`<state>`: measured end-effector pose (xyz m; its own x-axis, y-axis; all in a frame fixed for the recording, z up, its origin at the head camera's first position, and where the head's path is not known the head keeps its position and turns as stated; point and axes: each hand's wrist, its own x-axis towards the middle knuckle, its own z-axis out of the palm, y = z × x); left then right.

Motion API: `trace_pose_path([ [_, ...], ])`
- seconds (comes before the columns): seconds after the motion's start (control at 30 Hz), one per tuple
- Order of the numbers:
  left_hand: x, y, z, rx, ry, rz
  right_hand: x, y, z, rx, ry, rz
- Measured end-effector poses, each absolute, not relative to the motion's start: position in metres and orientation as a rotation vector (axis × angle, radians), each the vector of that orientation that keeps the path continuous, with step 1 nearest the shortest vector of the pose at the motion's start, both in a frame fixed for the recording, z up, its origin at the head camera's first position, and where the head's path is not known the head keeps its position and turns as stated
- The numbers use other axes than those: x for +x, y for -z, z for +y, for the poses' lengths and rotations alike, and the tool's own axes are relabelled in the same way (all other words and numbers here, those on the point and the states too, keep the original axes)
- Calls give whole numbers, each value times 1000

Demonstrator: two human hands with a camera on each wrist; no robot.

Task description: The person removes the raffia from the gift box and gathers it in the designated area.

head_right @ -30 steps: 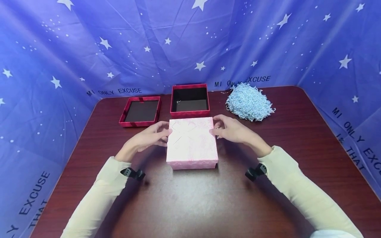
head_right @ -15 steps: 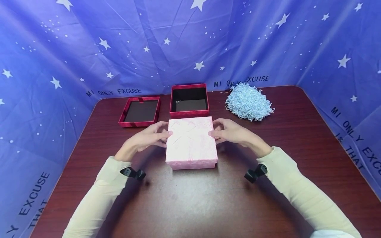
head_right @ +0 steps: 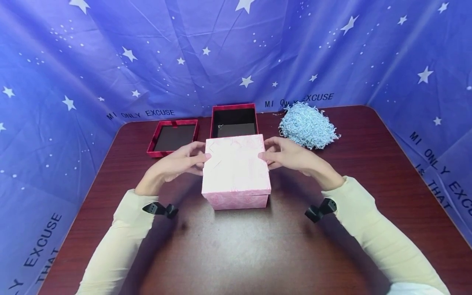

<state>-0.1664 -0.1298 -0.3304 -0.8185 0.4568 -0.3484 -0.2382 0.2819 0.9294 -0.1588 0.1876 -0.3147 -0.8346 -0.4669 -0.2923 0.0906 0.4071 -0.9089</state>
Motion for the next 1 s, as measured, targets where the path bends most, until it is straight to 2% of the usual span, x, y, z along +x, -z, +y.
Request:
trace_pose_path([
  [0.43,-173,315,-126,153,-1717,2000,-160,301,188,-293,1536,2265],
  [0.7,-173,307,-125,235,-1712,2189,-159,292,186,-243,1560,2444],
  [1.0,-169,293,-123,295,-1787,2241,-158,284,185,-391,1530,2738],
])
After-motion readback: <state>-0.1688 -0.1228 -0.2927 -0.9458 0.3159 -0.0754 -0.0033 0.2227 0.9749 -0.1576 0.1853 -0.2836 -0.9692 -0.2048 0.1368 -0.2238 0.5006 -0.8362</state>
